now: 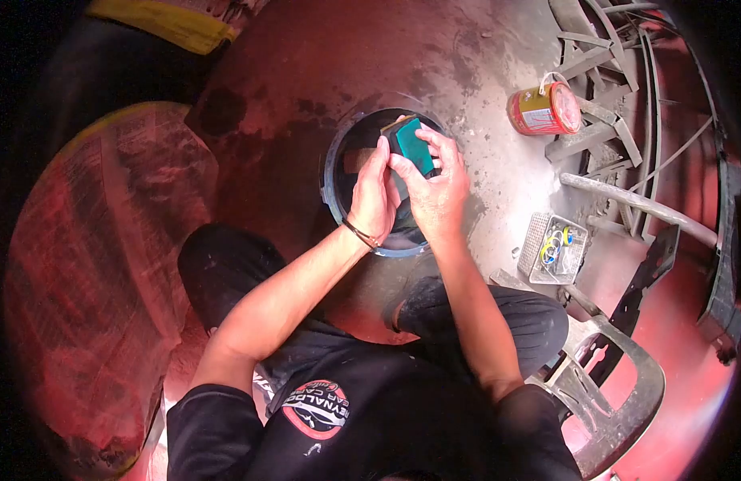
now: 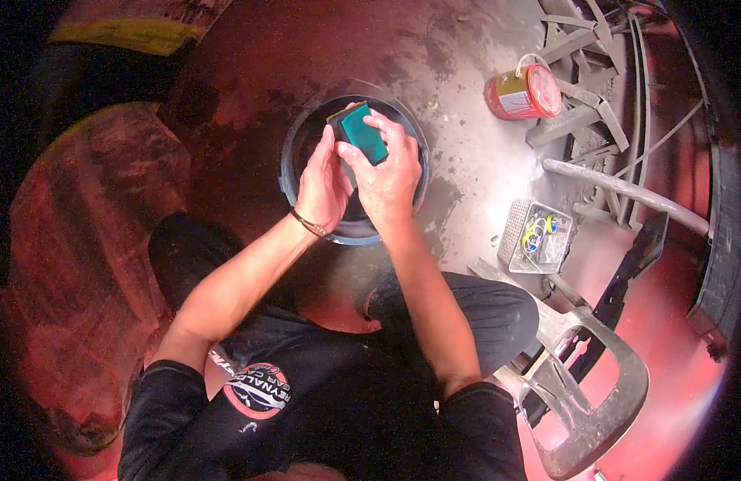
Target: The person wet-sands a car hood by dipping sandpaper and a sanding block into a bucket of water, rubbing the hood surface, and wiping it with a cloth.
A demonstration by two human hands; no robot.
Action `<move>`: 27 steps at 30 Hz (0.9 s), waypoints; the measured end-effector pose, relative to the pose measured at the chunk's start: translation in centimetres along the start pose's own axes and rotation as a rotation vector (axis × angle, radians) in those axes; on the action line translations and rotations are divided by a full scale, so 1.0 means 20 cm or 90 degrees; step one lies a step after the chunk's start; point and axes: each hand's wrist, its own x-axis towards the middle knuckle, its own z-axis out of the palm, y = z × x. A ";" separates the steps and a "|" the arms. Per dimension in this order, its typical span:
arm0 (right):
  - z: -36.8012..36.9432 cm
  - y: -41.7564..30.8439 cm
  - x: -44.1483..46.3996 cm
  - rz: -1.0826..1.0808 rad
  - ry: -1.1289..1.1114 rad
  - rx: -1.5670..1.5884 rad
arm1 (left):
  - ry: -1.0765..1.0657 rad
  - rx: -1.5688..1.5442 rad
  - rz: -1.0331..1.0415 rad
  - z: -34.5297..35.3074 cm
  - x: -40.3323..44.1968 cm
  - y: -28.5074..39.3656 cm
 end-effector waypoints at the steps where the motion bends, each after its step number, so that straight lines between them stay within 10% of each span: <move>1: 0.01 0.01 -0.01 -0.009 0.006 0.012 | -0.009 0.046 -0.003 0.01 -0.01 0.01; 17: 0.00 0.03 0.00 -0.053 0.012 0.091 | -0.186 -0.277 -0.231 -0.09 0.01 0.17; 27: -0.04 0.02 0.01 -0.127 -0.042 -0.026 | -0.174 0.084 -0.098 -0.11 0.13 0.17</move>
